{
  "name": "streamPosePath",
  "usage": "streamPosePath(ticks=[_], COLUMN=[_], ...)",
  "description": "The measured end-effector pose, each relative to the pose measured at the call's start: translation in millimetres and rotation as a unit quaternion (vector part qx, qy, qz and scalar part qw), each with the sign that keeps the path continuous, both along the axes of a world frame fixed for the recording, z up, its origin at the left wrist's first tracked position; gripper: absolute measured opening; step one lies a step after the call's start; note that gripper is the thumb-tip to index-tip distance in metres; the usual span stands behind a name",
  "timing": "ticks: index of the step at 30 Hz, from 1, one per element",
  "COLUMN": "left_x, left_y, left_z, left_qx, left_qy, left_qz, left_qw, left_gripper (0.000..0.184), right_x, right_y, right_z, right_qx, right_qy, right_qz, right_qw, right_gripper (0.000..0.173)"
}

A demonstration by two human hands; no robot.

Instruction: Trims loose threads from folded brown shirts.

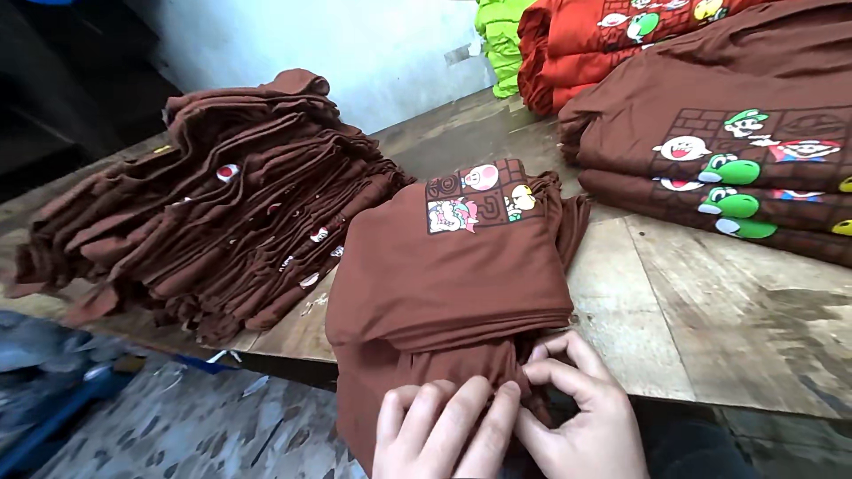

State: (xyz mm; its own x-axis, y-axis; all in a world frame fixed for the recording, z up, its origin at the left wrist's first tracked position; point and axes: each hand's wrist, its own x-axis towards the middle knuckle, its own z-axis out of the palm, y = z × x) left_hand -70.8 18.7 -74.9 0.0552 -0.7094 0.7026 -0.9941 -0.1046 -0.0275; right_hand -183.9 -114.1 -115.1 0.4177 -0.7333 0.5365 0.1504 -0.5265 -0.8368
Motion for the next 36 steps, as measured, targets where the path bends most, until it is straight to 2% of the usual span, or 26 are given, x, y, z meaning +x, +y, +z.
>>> streamPosePath(ticks=[3, 11, 19, 23, 24, 27, 28, 31, 33, 36], left_x=[0.5, -2.4, -0.7, 7.5, 11.0, 21.0, 21.5, 19.0, 20.7, 33.1], left_y=[2.1, 1.3, -3.9, 3.1, 4.0, 2.8, 1.1, -2.4, -3.8, -6.6], left_z=[2.9, 5.5, 1.9, 4.9, 1.7, -14.5, -14.3, -4.7, -5.8, -15.3], left_qx=[0.003, 0.006, 0.031, 0.050, 0.055, 0.021, 0.009, 0.013, 0.016, -0.034], left_qy=[-0.009, -0.026, -0.004, 0.087, 0.095, 0.127, 0.148, 0.204, 0.209, 0.222], left_qz=[0.008, 0.014, -0.006, -0.005, -0.002, -0.032, -0.049, -0.067, -0.057, -0.083], left_qw=[1.000, 1.000, 0.999, 0.995, 0.994, 0.991, 0.988, 0.977, 0.976, 0.971], left_gripper=[0.029, 0.021, 0.029, 0.027, 0.030, 0.017, 0.017, 0.017, 0.032, 0.013], right_x=[0.8, 1.2, 3.6, -8.1, -10.8, -11.1, -8.0, 6.7, 11.7, 9.9], right_y=[0.0, -1.6, -1.5, -6.8, -7.2, -4.3, -3.2, 0.3, -1.7, -6.9], right_z=[-2.0, -4.2, -5.7, -11.9, -14.6, -20.3, -19.5, -14.9, -11.1, -7.0], right_qx=[-0.001, -0.024, -0.041, -0.056, -0.075, -0.157, -0.169, -0.149, -0.113, -0.108], right_qy=[-0.005, -0.001, -0.001, 0.014, 0.019, 0.007, -0.014, -0.107, -0.156, -0.168], right_qz=[-0.005, -0.009, -0.018, 0.003, -0.002, -0.051, -0.058, -0.032, 0.013, 0.054], right_qw=[1.000, 1.000, 0.999, 0.998, 0.997, 0.986, 0.984, 0.983, 0.981, 0.978], right_gripper=[0.016, 0.015, 0.011, 0.022, 0.027, 0.044, 0.045, 0.023, 0.016, 0.018])
